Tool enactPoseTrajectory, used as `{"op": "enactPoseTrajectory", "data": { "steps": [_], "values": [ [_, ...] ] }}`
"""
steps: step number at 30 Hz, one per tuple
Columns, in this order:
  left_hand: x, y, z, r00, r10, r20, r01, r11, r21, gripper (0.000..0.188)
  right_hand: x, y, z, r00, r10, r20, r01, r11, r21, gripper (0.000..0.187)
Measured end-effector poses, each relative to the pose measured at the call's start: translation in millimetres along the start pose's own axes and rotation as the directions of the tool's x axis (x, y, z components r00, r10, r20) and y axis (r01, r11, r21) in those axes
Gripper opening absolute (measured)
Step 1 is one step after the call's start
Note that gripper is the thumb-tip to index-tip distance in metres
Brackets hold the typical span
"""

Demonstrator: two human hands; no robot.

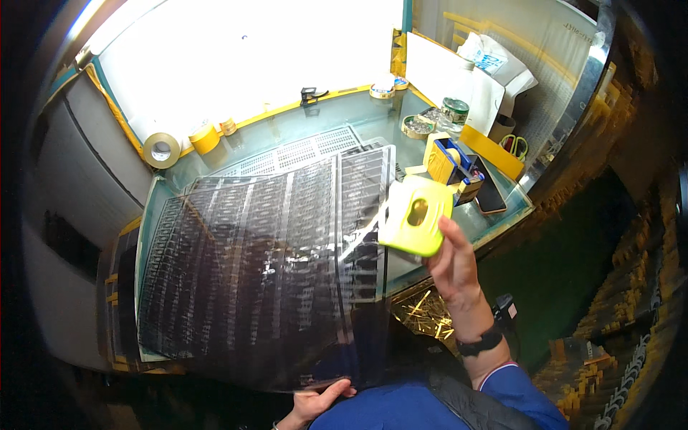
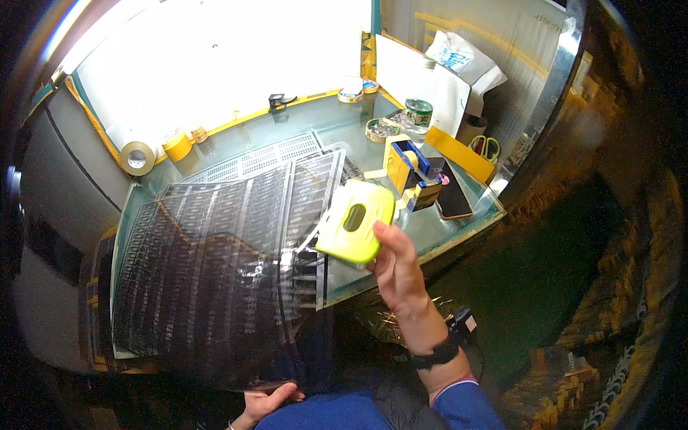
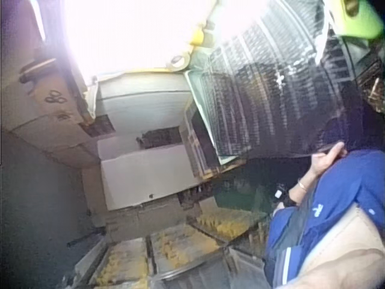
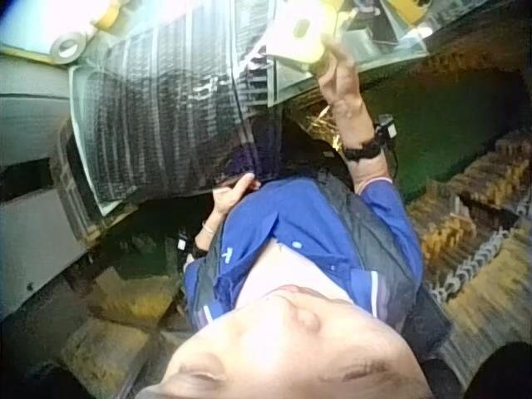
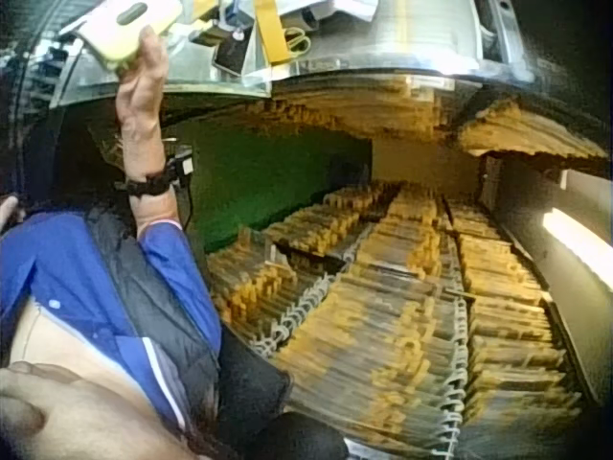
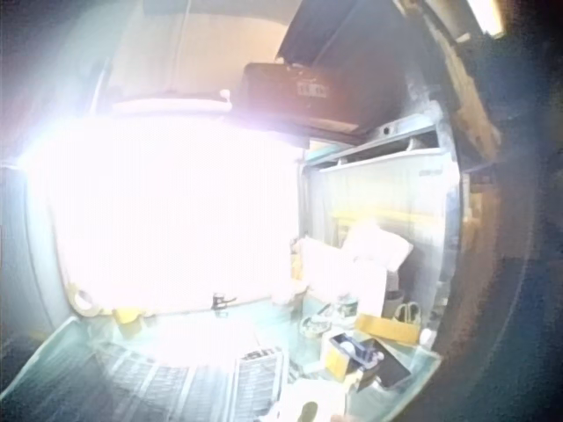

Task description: The recorder is inspecting or scanning a flexible sheet of solar cells using a handheld scanner on a light table.

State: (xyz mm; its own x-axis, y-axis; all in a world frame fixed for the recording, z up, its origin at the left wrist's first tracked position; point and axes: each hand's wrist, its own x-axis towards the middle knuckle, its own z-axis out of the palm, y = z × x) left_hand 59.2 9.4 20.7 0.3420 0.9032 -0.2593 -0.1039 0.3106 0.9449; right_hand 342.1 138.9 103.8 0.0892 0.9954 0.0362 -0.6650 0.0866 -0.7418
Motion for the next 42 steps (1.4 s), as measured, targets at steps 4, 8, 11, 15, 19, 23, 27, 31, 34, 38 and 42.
{"op": "enactPoseTrajectory", "data": {
  "steps": [4,8,11,15,19,23,27,31,34,38,42],
  "values": [
    [-23,-13,-11,0.976,-0.181,-0.120,0.199,0.967,0.158,0.014,32,-22,11,0.987,-0.135,-0.092,0.135,0.991,-0.011,0.055],
    [-29,-24,-35,0.920,0.311,0.238,-0.392,0.720,0.573,0.017,47,-38,24,0.968,-0.221,-0.121,0.230,0.970,0.074,0.057],
    [-37,-21,-28,1.000,-0.014,-0.004,0.014,0.948,0.318,0.020,60,-42,12,0.973,-0.192,-0.128,0.213,0.962,0.173,0.054],
    [-38,-19,-29,0.973,-0.205,-0.106,0.223,0.954,0.201,0.021,63,-42,18,0.969,-0.190,-0.159,0.212,0.967,0.137,0.060],
    [-39,-34,-37,0.982,-0.176,-0.071,0.187,0.961,0.203,0.022,63,-41,17,0.967,-0.191,-0.166,0.215,0.967,0.135,0.059],
    [-39,-34,-39,0.993,0.083,0.080,-0.101,0.959,0.263,0.022,61,-42,19,0.968,-0.182,-0.170,0.205,0.970,0.128,0.058],
    [-40,-36,-41,0.997,0.053,0.058,-0.061,0.987,0.150,0.023,62,-41,23,0.966,-0.181,-0.186,0.212,0.963,0.163,0.049],
    [-41,-25,-41,0.990,-0.139,-0.019,0.139,0.950,0.278,0.023,63,-41,15,0.965,-0.201,-0.170,0.227,0.962,0.151,0.040],
    [-43,-23,-39,0.993,-0.100,-0.054,0.112,0.938,0.327,0.021,63,-40,12,0.959,-0.193,-0.206,0.206,0.977,0.047,0.040],
    [-42,-20,-38,0.997,-0.024,-0.071,0.049,0.930,0.364,0.018,59,-39,1,0.958,-0.214,-0.191,0.219,0.976,0.007,0.040],
    [-40,-17,-31,0.985,-0.078,-0.155,0.114,0.964,0.240,0.018,33,-20,7,0.988,-0.154,-0.020,0.155,0.987,0.045,0.049]
  ]
}}
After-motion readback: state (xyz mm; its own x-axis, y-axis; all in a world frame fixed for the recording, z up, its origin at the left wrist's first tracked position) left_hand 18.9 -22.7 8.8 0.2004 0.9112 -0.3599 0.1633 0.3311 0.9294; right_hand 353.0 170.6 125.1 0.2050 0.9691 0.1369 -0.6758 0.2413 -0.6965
